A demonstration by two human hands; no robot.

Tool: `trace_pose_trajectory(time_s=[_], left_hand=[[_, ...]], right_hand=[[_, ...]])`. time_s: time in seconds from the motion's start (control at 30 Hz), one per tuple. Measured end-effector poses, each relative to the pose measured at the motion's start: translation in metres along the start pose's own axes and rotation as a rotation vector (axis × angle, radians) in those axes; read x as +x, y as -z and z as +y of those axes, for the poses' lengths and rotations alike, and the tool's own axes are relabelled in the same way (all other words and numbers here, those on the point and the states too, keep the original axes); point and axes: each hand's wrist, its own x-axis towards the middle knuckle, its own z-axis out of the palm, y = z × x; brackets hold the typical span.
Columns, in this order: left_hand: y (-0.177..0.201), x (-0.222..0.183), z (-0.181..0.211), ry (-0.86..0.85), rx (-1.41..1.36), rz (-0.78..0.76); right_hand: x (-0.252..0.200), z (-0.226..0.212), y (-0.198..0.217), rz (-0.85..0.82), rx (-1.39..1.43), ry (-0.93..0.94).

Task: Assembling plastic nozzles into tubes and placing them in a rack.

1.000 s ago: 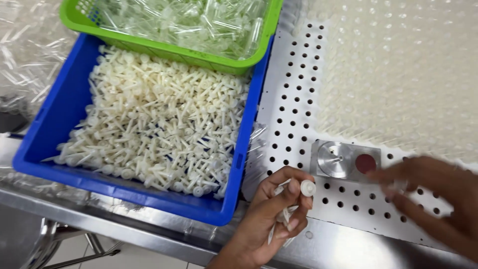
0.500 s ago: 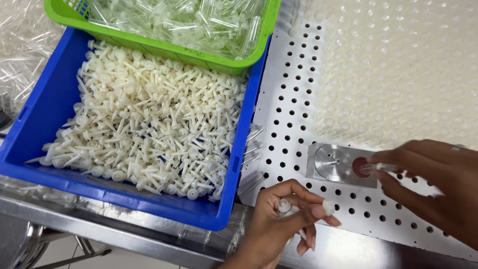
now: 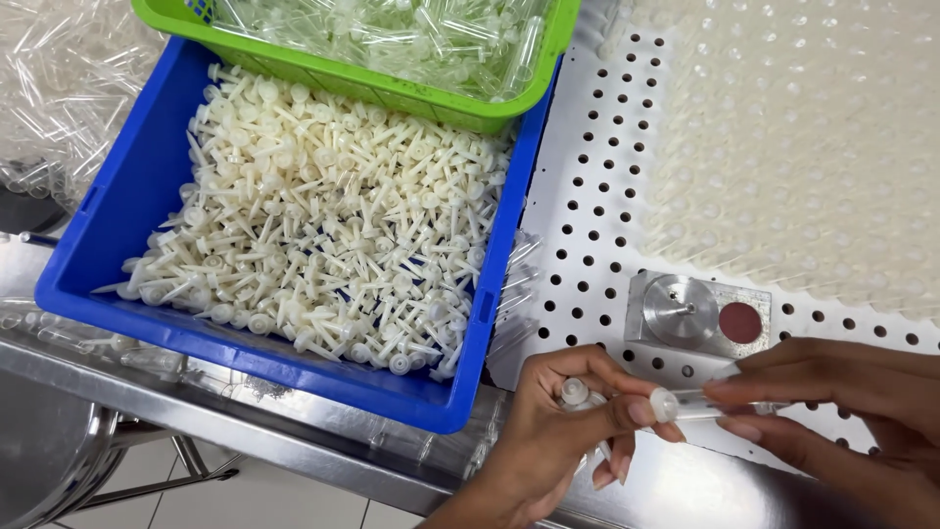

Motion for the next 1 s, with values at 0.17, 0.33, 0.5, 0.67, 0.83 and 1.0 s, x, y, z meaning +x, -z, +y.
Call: trace_pose_trajectory(time_s=[0.17, 0.33, 0.5, 0.67, 0.83, 1.0], left_hand=[[-0.002, -0.002, -0.002, -0.019, 0.038, 0.002], [-0.004, -0.001, -0.009, -0.175, 0.179, 0.126], [-0.007, -0.008, -0.020, -0.400, 0.422, 0.187], [-0.019, -0.011, -0.010, -0.749, 0.775, 0.210], [-0.019, -0.012, -0.003, -0.805, 0.894, 0.193], [-0.018, -0.014, -0.002, -0.611, 0.772, 0.140]], right_hand=[[0.003, -0.007, -0.008, -0.009, 0.221, -0.070], [0.001, -0.028, -0.022, 0.113, 0.173, -0.179], [-0.005, -0.028, -0.049, 0.297, 0.260, -0.274], [-0.002, -0.005, -0.052, 0.348, 0.438, -0.309], [0.009, -0.004, -0.022, -0.079, 0.385, -0.215], [0.016, -0.008, -0.009, -0.312, 0.191, -0.417]])
